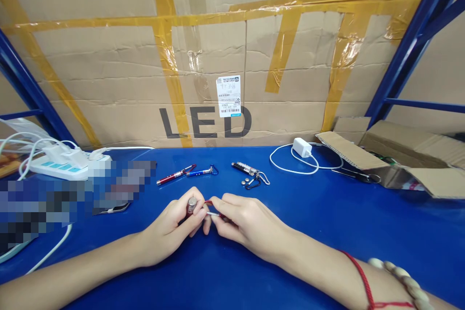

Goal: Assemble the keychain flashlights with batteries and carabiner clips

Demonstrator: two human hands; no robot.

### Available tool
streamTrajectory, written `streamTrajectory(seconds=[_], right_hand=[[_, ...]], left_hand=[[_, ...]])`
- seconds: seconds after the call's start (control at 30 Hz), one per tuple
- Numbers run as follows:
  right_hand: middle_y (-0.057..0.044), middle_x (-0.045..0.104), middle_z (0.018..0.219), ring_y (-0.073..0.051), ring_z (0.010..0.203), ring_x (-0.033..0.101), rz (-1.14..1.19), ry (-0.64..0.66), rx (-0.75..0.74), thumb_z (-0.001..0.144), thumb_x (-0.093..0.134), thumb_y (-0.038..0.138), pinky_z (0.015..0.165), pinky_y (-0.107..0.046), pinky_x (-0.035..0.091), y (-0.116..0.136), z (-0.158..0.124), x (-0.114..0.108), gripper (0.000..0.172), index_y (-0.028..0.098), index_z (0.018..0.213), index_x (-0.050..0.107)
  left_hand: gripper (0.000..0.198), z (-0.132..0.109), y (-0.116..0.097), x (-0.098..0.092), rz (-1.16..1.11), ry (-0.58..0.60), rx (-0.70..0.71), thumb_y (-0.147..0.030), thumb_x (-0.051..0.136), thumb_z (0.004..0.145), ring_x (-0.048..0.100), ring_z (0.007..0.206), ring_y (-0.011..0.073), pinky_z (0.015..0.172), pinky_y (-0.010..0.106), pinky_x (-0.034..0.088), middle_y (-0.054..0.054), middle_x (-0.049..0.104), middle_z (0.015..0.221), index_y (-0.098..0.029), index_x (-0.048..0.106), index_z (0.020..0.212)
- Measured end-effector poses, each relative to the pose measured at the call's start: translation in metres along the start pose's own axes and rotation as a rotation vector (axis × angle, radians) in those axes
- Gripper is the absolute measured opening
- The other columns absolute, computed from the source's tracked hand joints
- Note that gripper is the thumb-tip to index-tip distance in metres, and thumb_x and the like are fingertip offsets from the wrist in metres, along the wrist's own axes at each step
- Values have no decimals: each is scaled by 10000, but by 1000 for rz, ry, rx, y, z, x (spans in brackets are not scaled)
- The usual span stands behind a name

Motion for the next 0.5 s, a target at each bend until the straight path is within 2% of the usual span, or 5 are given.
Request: streamTrajectory(seconds=[0.23,0.5], right_hand=[[-18,497,667,-106,569,444,-81,-124,-46,961,332,298,524,-208,392,2,0,-1,320,145,854,592],[-35,550,739,-107,616,496,-73,-250,-34,952,366,263,585,-214,424,-4,0,-2,262,172,899,606]], left_hand=[[174,-2,-2,0,49,38,-13,-264,324,945,449,576,111,577,238,359,-16,552,703,-218,337,778],[196,-1,5,2,-46,-100,-44,-292,387,922,447,531,92,560,249,392,-12,540,788,-225,292,765]])
Point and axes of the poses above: each hand's wrist, its own z-axis towards the middle knuckle, its own x-axis out of the palm, y = z × x, the point moved 2 cm from there along z, towards the middle knuckle
